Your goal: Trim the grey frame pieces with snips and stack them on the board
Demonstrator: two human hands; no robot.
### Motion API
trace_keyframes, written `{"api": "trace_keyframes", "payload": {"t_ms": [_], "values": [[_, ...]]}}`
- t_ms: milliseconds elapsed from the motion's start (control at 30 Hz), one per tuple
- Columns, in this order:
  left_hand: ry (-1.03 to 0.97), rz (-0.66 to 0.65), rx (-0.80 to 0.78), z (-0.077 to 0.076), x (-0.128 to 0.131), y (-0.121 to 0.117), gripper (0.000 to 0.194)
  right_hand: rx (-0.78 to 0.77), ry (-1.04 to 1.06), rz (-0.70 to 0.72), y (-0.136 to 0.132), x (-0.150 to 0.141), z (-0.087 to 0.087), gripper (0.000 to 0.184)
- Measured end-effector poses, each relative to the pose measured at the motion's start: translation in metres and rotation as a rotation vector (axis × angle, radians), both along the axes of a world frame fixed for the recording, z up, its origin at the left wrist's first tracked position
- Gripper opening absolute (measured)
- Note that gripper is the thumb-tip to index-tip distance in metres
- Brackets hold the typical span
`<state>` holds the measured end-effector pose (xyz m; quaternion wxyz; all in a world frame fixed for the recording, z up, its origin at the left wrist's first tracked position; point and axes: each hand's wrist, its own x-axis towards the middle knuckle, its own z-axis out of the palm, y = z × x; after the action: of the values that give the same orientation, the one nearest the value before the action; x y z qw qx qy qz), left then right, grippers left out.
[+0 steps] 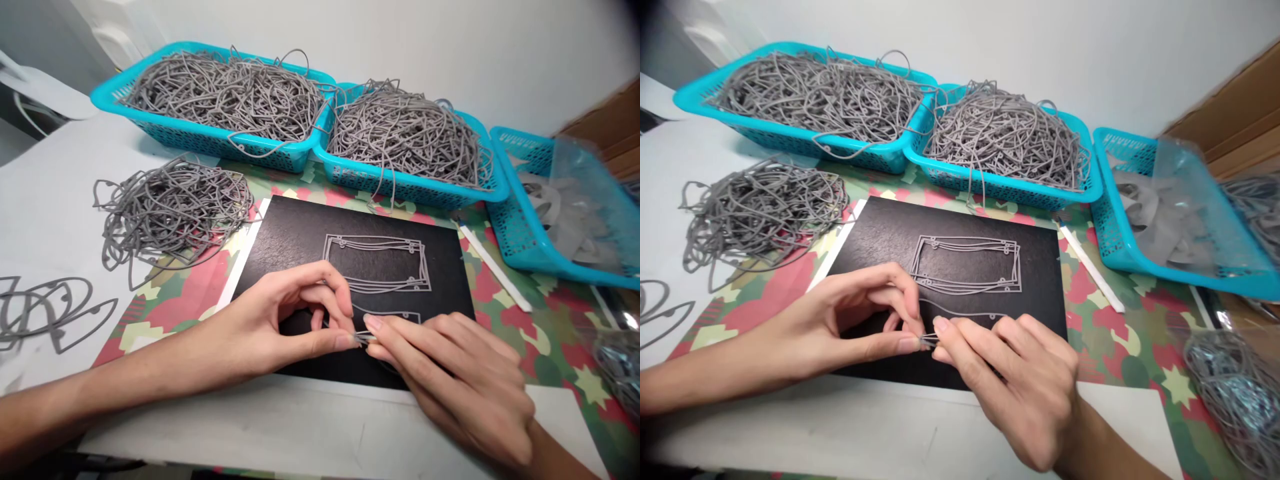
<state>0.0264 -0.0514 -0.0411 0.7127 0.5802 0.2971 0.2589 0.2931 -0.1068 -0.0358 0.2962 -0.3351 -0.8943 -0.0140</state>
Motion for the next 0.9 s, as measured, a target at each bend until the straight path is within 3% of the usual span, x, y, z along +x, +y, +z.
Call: {"api": "trace_keyframes", "payload": {"t_ms": [733,900], "values": [[-0.106,-0.090,-0.201,0.007,0.000,-0.003,0.015,-0.034,-0.003,-0.007,-0.005,0.003,0.010,0.017],[-0.089,-0.074,-0.175,0.010,0.002,-0.005,0.014,-0.028,-0.054,0.005,-0.007,0.011,0.011,0.046]]}}
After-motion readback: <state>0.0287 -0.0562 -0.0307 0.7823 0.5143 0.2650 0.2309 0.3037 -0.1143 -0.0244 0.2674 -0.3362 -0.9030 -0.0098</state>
